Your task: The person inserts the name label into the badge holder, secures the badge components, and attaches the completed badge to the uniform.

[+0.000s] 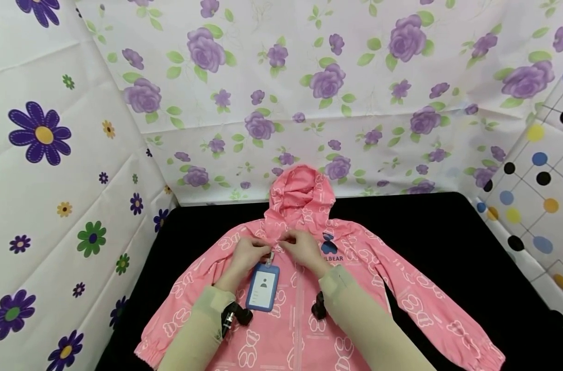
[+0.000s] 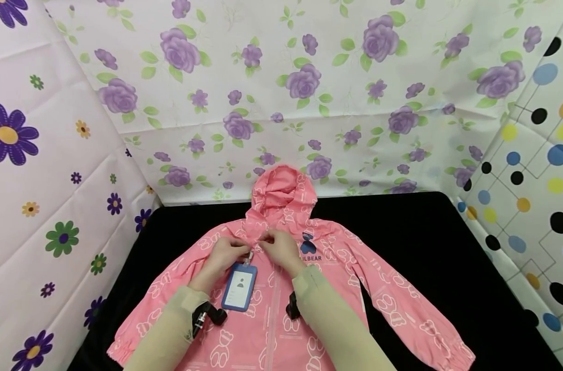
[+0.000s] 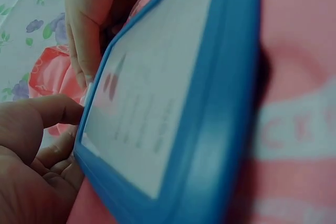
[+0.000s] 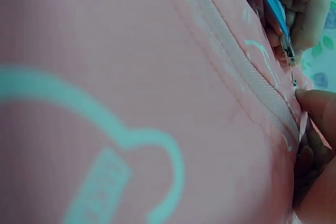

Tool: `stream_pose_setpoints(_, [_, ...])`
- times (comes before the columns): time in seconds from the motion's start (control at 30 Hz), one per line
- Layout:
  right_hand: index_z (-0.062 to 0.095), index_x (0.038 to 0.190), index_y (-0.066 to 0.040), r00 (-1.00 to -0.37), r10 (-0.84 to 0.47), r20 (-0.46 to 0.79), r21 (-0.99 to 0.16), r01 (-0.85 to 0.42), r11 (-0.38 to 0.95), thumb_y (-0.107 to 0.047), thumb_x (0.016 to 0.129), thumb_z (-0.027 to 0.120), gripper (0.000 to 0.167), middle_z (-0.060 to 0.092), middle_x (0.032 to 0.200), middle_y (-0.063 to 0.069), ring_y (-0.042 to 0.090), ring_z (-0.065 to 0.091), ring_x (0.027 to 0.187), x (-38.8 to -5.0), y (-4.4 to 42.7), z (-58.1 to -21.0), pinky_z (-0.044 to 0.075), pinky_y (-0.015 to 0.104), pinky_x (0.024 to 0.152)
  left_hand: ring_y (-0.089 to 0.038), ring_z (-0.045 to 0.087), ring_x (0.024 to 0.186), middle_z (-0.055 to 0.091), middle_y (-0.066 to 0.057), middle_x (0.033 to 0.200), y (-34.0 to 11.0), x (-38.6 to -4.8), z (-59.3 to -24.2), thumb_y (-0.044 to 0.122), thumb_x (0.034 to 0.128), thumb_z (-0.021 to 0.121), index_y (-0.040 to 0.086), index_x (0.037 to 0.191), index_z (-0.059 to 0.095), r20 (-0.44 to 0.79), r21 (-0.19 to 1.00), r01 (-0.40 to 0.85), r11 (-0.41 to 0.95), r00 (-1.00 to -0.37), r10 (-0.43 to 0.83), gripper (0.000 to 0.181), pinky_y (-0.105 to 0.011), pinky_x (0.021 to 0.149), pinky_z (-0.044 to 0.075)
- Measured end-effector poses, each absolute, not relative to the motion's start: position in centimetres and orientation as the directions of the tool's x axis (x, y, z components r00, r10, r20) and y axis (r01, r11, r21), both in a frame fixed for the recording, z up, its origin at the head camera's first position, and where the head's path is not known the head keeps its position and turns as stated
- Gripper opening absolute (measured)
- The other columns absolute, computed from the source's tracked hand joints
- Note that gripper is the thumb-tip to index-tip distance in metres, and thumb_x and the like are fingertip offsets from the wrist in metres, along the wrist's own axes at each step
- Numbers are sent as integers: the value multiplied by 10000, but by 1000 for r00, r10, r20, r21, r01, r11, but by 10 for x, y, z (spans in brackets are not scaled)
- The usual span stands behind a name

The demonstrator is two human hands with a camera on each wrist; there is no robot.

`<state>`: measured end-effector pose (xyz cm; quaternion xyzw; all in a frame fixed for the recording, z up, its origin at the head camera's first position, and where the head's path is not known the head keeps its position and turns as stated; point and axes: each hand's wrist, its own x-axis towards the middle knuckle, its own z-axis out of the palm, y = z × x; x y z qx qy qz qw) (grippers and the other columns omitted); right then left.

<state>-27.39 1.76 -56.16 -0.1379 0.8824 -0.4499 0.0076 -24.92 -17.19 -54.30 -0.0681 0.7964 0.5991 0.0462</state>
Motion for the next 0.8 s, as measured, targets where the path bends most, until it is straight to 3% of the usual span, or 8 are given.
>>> stream_pose_setpoints(0.27, [811,1084,-167,-965,-239,109,-818,-224,530,-228,1006,784,103,759,1018,-34,150,698,945,-277,20,-564,573,378,868,-139,710,634,741,-128,821,-172,-253,-547,-33,923,751,-127,1009,771,-180,956,-190,225,-982,-63,128,-257,596,620])
stream_pose_setpoints(0.57, [847,1088,-175,-954,-271,132,-804,-263,533,-214,995,794,114,782,1064,-27,198,715,1015,-275,23,-564,578,419,922,-114,697,659,736,-109,854,-170,-254,-546,45,983,760,-85,1052,787,-177,928,-184,324,-983,-52,150,-233,607,597])
stream_pose_setpoints(0.8, [854,1058,-133,-946,-283,158,-802,-290,522,-166,994,787,98,787,1086,15,229,715,1064,-273,21,-566,575,435,949,-107,710,650,751,-115,813,-167,-252,-546,-13,994,712,-111,1035,769,-171,918,-173,356,-985,-35,121,-227,601,599])
